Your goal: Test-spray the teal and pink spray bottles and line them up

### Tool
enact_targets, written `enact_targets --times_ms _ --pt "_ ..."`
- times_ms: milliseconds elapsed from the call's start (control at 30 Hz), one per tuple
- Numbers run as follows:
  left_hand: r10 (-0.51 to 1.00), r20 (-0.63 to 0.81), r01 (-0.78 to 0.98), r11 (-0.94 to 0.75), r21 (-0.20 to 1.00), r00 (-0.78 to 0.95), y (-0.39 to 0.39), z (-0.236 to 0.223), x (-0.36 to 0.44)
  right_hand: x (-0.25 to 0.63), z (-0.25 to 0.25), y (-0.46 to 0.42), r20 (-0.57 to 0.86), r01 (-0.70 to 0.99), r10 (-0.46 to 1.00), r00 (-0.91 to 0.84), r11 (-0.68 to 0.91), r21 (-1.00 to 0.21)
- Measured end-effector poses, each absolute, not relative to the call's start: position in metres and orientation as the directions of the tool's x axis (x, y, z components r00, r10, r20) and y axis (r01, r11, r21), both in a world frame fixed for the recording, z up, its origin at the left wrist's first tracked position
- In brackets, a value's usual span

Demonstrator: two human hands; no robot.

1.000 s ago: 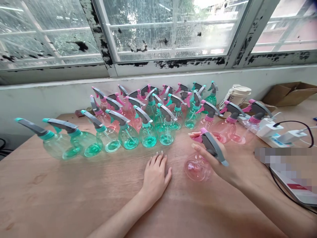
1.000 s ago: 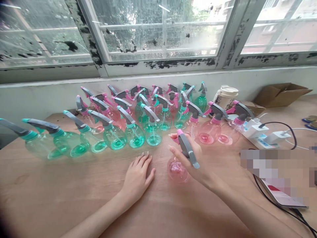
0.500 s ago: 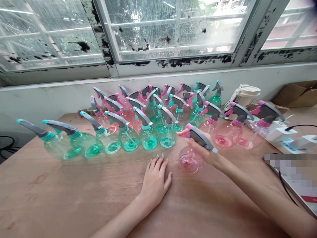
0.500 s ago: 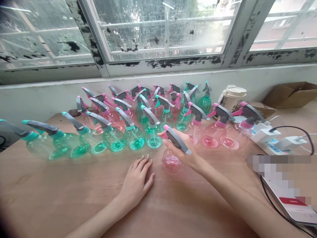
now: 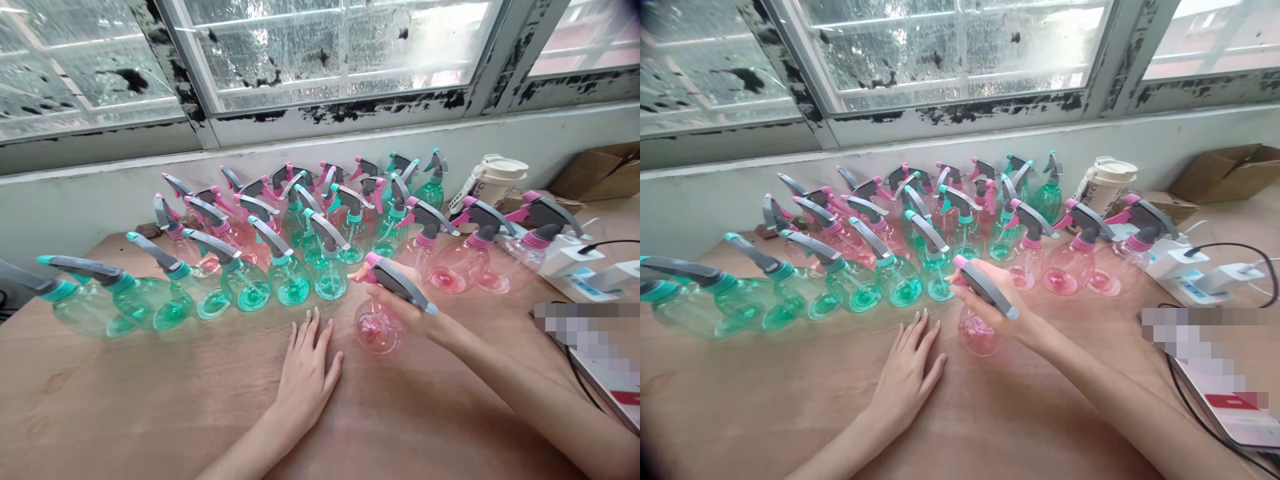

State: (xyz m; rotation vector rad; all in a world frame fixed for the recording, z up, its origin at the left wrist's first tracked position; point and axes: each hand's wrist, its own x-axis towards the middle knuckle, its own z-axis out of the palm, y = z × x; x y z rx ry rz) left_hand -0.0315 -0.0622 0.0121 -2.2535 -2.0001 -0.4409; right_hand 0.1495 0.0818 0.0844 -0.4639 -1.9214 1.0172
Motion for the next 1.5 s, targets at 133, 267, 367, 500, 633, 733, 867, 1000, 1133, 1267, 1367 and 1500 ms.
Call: enact_targets --times_ms 133,267,367,500,633,733,867,1000,1133,1267,1367,1500 --pt "0.961 0.258 0.984 -0.133 0.116 0.099 -0.062 0.012 -0.032 0.151 0.087 0.077 0.488 -0.101 0.679 -0.549 0.525 -0.845" --pt "0.96 0.259 0.984 -0.136 0.111 0.103 -0.062 0.011 -0.033 0.151 0.088 0.072 0.488 -0.117 0.68 -0.547 0.515 -0.849" --pt "0.957 0.27 0.983 -0.142 0.113 0.107 -0.061 0.011 -0.033 0.151 0.086 0.071 0.482 -0.105 0.674 -0.56 0.519 -0.848" --pt "0.955 0.275 0.985 -0.145 0.098 0.114 -0.061 0.011 -0.032 0.152 0.083 0.073 0.447 -0.107 0.665 -0.598 0.486 -0.867" --pt "0.956 0.271 0.985 -0.14 0.096 0.11 -0.06 0.012 -0.032 0.153 0.087 0.071 0.413 -0.068 0.661 -0.627 0.482 -0.874" --pt "0.959 0.262 0.985 -0.141 0.102 0.111 -0.06 0.012 -0.032 0.155 0.095 0.069 0.416 -0.057 0.645 -0.641 0.5 -0.864" --pt "0.959 0.259 0.984 -0.143 0.103 0.112 -0.06 0.012 -0.032 0.155 0.099 0.069 0.431 -0.034 0.628 -0.648 0.542 -0.84" --pt "0.957 0.264 0.984 -0.15 0.099 0.119 -0.06 0.012 -0.033 0.153 0.095 0.073 0.486 -0.068 0.627 -0.609 0.569 -0.82" --pt "0.959 0.259 0.985 -0.143 0.095 0.114 -0.06 0.014 -0.032 0.155 0.092 0.071 0.508 -0.112 0.605 -0.613 0.57 -0.814" --pt "0.96 0.255 0.985 -0.142 0.099 0.113 -0.06 0.015 -0.032 0.159 0.094 0.062 0.477 -0.074 0.628 -0.615 0.556 -0.828" --pt "0.959 0.255 0.986 -0.148 0.082 0.123 -0.06 0.013 -0.033 0.161 0.095 0.058 0.477 -0.073 0.624 -0.619 0.559 -0.826" --pt "0.956 0.265 0.985 -0.15 0.08 0.124 -0.06 0.012 -0.034 0.16 0.095 0.058 0.484 -0.095 0.597 -0.64 0.564 -0.821"
